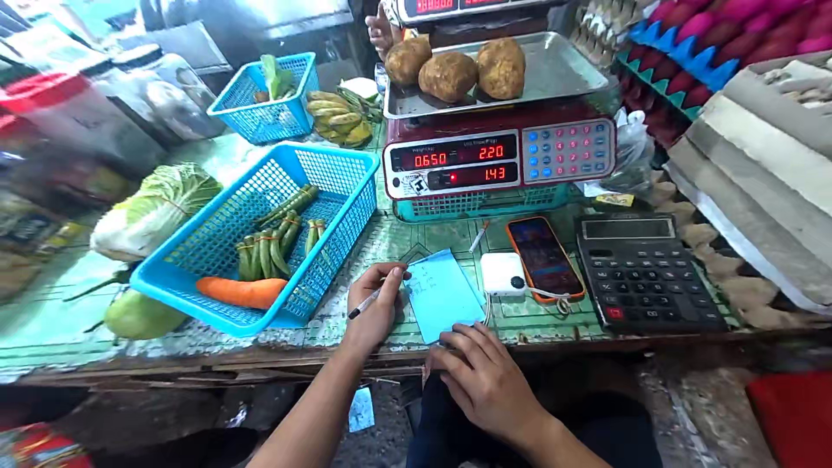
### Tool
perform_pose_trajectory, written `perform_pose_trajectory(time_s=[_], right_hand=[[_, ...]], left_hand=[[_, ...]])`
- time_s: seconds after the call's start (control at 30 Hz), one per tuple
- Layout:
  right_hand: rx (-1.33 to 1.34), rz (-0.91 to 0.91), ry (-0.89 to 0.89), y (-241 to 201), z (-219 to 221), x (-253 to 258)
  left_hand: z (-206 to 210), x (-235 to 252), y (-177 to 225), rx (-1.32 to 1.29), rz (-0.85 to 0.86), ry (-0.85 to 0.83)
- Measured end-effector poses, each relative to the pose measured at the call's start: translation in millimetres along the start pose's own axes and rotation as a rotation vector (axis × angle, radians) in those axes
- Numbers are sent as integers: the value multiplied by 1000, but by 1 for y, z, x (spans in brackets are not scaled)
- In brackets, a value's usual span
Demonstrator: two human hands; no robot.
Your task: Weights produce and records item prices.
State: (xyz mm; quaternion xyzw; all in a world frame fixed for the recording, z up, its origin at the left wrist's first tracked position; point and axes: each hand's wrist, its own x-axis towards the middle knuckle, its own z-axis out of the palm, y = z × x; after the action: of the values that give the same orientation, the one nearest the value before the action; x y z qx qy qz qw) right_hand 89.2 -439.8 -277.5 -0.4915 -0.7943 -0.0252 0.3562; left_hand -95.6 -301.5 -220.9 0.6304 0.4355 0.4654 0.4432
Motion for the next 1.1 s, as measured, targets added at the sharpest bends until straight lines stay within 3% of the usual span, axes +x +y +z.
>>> perform_pose_trajectory(time_s=[0.3, 0.63, 0.87, 1.1], right_hand=[[-45, 34, -66, -12, 11, 13], [-121, 39, 155, 23, 14, -9], [-265, -10, 327, 25, 37, -9], [-264, 21, 259, 21, 27, -8]], left_hand=[[4, 32, 12, -5, -215, -93], [-4, 58, 1, 50, 12, -297], [-4, 52, -18, -11, 75, -213], [0, 50, -7, 35, -27, -178]])
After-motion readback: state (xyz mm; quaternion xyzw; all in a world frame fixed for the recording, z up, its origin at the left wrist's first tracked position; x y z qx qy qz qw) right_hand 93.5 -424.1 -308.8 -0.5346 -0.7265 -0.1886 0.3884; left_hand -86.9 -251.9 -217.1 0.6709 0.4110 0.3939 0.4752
